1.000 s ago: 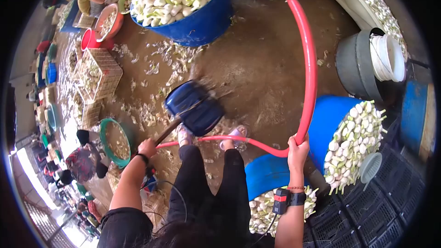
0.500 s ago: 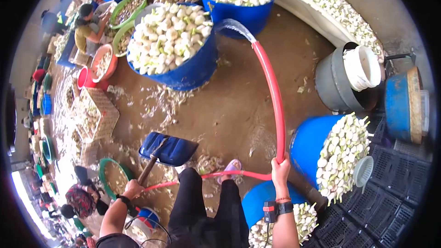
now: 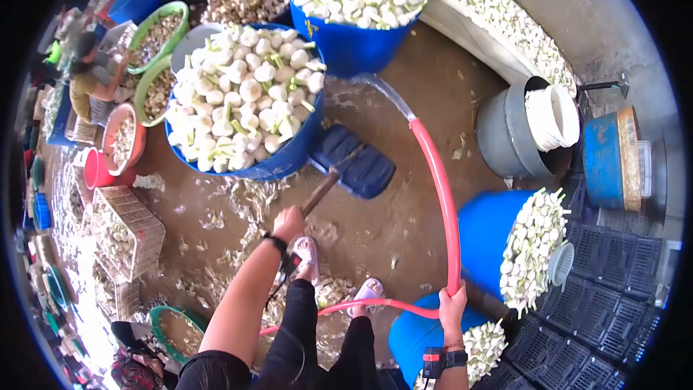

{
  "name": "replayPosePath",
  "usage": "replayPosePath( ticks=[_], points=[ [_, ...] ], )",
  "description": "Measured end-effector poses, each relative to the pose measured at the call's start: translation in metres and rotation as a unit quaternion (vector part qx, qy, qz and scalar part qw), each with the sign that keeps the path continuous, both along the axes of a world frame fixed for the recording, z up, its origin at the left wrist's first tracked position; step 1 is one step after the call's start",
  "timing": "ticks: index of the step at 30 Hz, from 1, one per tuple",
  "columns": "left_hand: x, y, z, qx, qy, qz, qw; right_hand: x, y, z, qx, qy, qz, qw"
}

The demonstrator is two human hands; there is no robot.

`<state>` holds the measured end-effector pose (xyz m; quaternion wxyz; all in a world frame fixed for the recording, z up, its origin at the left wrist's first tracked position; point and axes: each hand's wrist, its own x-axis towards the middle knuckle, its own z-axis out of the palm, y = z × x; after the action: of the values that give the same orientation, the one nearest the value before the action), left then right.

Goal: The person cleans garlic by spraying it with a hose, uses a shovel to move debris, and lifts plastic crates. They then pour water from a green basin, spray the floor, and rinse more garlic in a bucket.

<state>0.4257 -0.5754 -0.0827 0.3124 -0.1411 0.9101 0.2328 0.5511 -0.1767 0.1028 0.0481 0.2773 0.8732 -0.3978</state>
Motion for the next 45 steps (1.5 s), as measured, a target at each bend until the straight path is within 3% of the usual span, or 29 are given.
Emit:
replayPosePath(
  ticks=[2, 5, 7, 11, 16, 23, 25, 28, 31, 33, 34, 35, 37, 38, 39, 41, 45],
  points=[
    [-0.023, -0.001, -0.008, -0.016, -0.04, -0.012, 0.999, -0.005, -0.012, 0.007, 0.009, -0.026, -0.001, 1.0],
    [0.0, -0.029, -0.014, -0.046, -0.102, -0.032, 0.993, 0.001, -0.024, 0.011, 0.029, -0.039, -0.005, 0.999],
    [0.03, -0.058, 0.009, -0.047, -0.119, -0.056, 0.99, 0.005, -0.024, 0.01, 0.017, -0.051, -0.021, 0.998],
    [0.122, -0.132, -0.005, -0.131, -0.182, -0.04, 0.974, 0.013, -0.022, 0.008, 0.045, -0.044, 0.019, 0.998],
    [0.218, -0.176, 0.049, -0.161, -0.212, -0.018, 0.964, 0.026, -0.016, 0.002, 0.047, -0.044, 0.068, 0.996],
    [0.385, -0.194, 0.078, -0.224, -0.229, 0.22, 0.921, 0.09, 0.0, 0.008, 0.061, -0.019, 0.11, 0.992],
    [0.4, -0.2, 0.096, -0.153, -0.247, 0.289, 0.912, 0.11, 0.011, 0.007, 0.07, -0.057, 0.114, 0.989],
    [0.423, -0.203, 0.118, -0.091, -0.217, 0.407, 0.883, 0.142, 0.015, 0.001, 0.062, 0.007, 0.12, 0.991],
    [0.421, -0.217, 0.112, -0.055, -0.195, 0.476, 0.856, 0.158, 0.006, -0.002, 0.095, 0.022, 0.109, 0.989],
    [0.412, -0.246, 0.061, -0.022, -0.156, 0.463, 0.872, 0.163, -0.003, 0.002, 0.114, -0.024, 0.098, 0.988],
    [0.387, -0.256, 0.045, -0.012, -0.123, 0.476, 0.87, 0.163, -0.008, 0.003, 0.124, -0.035, 0.091, 0.988],
    [0.35, -0.256, 0.048, 0.045, -0.104, 0.548, 0.829, 0.163, -0.013, 0.002, 0.114, -0.045, 0.088, 0.989],
    [0.29, -0.273, 0.017, 0.08, -0.032, 0.556, 0.827, 0.158, -0.024, -0.002, 0.109, -0.059, 0.084, 0.989],
    [0.254, -0.275, 0.013, 0.056, -0.048, 0.557, 0.827, 0.157, -0.027, -0.005, 0.107, -0.081, 0.085, 0.987],
    [0.238, -0.296, -0.027, 0.036, -0.082, 0.509, 0.856, 0.156, -0.031, -0.006, 0.104, -0.105, 0.086, 0.985],
    [0.196, -0.287, -0.012, 0.021, -0.057, 0.522, 0.851, 0.145, -0.057, 0.003, 0.106, -0.124, 0.084, 0.983],
    [0.199, -0.284, -0.033, 0.048, -0.11, 0.483, 0.868, 0.137, -0.086, 0.005, 0.119, -0.14, 0.094, 0.979]
  ],
)
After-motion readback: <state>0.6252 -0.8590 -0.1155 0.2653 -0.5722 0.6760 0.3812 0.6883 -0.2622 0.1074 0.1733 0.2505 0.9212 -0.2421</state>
